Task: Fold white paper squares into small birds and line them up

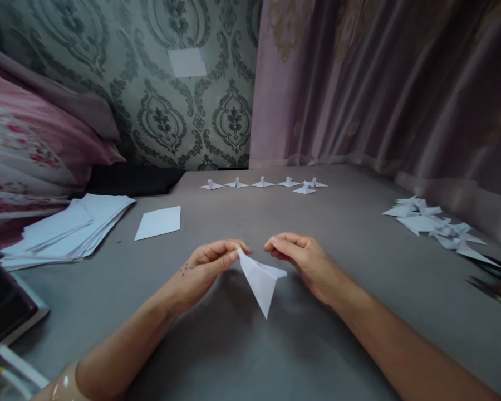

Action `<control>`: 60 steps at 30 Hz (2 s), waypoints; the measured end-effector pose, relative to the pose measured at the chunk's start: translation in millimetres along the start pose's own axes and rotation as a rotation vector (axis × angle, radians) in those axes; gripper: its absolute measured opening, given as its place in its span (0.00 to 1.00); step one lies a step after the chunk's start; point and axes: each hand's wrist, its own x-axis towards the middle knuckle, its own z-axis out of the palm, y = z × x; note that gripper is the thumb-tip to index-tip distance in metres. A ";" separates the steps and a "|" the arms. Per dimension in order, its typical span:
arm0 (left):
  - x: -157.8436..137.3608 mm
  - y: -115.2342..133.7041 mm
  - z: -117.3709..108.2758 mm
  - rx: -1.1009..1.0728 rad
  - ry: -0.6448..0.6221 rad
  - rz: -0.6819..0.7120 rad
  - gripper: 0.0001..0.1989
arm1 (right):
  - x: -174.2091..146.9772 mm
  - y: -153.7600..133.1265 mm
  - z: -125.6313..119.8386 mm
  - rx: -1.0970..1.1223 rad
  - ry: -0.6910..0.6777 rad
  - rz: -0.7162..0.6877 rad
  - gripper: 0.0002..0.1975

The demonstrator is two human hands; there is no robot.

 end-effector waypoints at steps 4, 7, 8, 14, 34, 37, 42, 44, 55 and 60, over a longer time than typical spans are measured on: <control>2.1 -2.2 -7.7 -0.060 -0.034 0.088 0.06 | 2.9 6.9 -0.3 0.173 -0.174 0.180 0.20; 2.2 -3.9 -11.3 -0.013 -0.068 0.085 0.07 | -0.3 6.8 1.4 0.225 -0.257 0.242 0.20; 2.1 -4.2 -12.2 0.011 -0.078 0.091 0.07 | -1.6 6.0 1.9 0.236 -0.270 0.241 0.19; 3.5 -6.1 -12.0 0.016 -0.076 0.118 0.07 | -3.3 7.0 4.8 0.343 -0.333 0.199 0.21; 10.9 -20.8 9.6 -0.272 0.162 -0.098 0.17 | 2.9 17.3 21.0 0.311 0.117 -0.160 0.19; 11.5 -22.8 9.0 -0.293 0.193 -0.107 0.17 | 2.8 20.0 24.2 0.302 0.091 -0.174 0.20; 9.6 -19.2 9.5 -0.311 0.179 -0.046 0.22 | 3.9 22.9 25.2 0.303 0.095 -0.163 0.19; 8.7 -17.6 10.4 -0.324 0.130 -0.059 0.25 | 4.2 23.5 24.5 0.308 0.106 -0.165 0.19; 14.3 -15.5 5.9 -0.370 0.234 0.011 0.29 | 14.1 32.3 24.6 0.250 0.176 -0.142 0.21; 18.2 -13.2 11.1 -0.320 0.296 -0.035 0.22 | 17.5 32.2 26.9 0.248 0.194 -0.153 0.20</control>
